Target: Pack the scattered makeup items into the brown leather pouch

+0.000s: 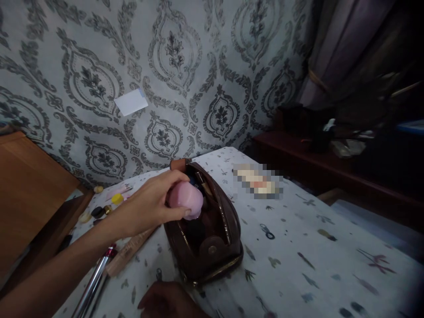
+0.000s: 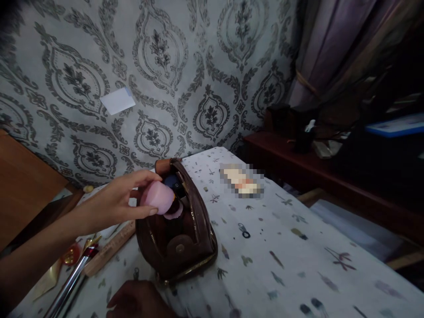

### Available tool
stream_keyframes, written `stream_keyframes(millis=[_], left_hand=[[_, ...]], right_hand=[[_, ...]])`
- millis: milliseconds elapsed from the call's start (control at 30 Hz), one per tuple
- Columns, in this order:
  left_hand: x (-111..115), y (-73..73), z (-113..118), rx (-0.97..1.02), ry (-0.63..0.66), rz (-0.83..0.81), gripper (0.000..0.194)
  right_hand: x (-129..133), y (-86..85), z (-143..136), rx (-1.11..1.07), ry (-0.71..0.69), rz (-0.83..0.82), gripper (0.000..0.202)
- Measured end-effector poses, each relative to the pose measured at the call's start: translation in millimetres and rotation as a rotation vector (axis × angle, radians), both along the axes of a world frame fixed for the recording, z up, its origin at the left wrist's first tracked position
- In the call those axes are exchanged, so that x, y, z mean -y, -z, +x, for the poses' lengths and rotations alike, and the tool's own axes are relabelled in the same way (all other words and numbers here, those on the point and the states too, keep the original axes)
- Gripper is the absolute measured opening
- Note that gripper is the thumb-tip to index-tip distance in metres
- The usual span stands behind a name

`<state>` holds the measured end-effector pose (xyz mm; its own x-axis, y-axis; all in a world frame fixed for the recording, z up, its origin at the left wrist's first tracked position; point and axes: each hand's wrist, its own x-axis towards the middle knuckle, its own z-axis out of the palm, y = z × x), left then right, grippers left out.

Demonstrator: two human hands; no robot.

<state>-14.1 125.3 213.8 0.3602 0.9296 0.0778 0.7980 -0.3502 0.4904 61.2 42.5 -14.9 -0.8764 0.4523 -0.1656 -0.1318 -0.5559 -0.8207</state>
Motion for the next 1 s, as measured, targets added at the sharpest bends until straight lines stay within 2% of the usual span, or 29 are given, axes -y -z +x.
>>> stream_keyframes(millis=[200, 400, 533, 667, 833, 1000], left_hand=[[-16.2, -2.0, 24.9, -0.429, 0.059, -0.021, 0.036], [-29.3, 10.2, 52.3, -0.692, 0.047, -0.120, 0.044], [-36.4, 25.9, 63.3, -0.753, 0.061, -0.197, 0.036], [-41.0, 38.6, 68.4, -0.764, 0.058, -0.232, 0.032], [-45.5, 45.5, 71.1, -0.718, 0.042, -0.262, 0.033], [-45.7, 49.8, 74.5, -0.744, 0.040, -0.284, 0.034]], right_hand=[[-1.4, -3.1, -1.2, 0.007, -0.003, 0.041, 0.060], [-0.5, -7.9, 0.3, 0.004, 0.029, 0.087, 0.061], [2.1, -4.5, -2.5, 0.002, 0.007, 0.085, 0.052], [3.0, -13.9, -5.5, 0.071, 0.000, 0.067, 0.042], [-0.1, -31.6, -1.3, 0.103, -0.008, 0.136, 0.031], [-0.5, -36.1, 1.5, 0.077, -0.015, 0.134, 0.033]])
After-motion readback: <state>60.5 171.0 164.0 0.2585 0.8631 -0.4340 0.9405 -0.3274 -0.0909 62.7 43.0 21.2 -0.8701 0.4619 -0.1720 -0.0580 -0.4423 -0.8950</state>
